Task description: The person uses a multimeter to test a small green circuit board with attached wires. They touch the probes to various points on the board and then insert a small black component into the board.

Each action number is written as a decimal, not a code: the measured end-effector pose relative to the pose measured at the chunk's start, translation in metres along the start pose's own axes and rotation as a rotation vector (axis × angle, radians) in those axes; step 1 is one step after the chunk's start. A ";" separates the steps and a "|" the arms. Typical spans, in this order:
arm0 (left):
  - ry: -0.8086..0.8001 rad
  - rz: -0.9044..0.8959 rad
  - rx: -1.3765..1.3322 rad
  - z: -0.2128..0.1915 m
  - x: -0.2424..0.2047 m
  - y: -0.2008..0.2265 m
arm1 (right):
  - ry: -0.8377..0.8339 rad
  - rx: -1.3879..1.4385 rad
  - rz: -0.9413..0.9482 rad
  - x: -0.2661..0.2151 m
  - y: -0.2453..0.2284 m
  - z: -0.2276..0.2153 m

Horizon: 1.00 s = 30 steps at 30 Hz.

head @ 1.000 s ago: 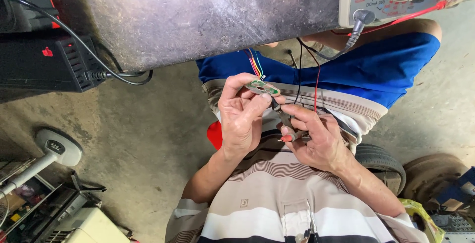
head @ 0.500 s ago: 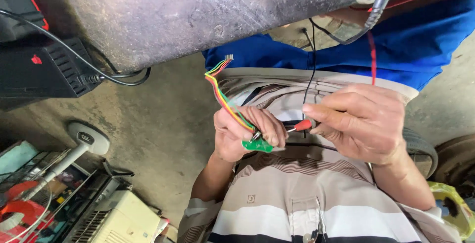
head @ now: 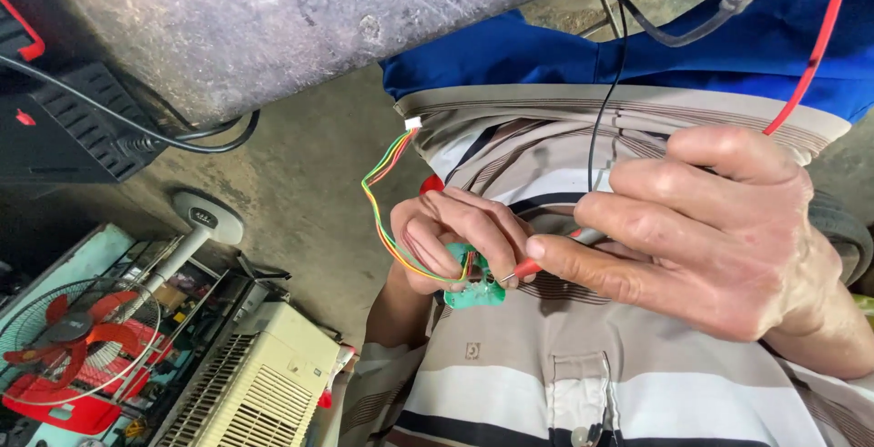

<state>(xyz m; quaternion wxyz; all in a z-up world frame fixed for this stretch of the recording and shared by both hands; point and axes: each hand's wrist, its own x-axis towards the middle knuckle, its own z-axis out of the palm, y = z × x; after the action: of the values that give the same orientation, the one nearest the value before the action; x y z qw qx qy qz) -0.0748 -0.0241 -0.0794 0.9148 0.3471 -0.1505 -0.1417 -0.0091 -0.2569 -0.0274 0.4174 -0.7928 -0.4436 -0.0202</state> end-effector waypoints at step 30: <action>0.018 0.034 -0.037 -0.004 -0.009 -0.009 | 0.040 -0.044 -0.031 0.003 -0.004 0.007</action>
<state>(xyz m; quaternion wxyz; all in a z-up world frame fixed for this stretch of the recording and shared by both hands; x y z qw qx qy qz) -0.0826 -0.0247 -0.0900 0.9247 0.3288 -0.1453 -0.1258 -0.0125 -0.2490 -0.0284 0.4082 -0.7944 -0.4466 -0.0524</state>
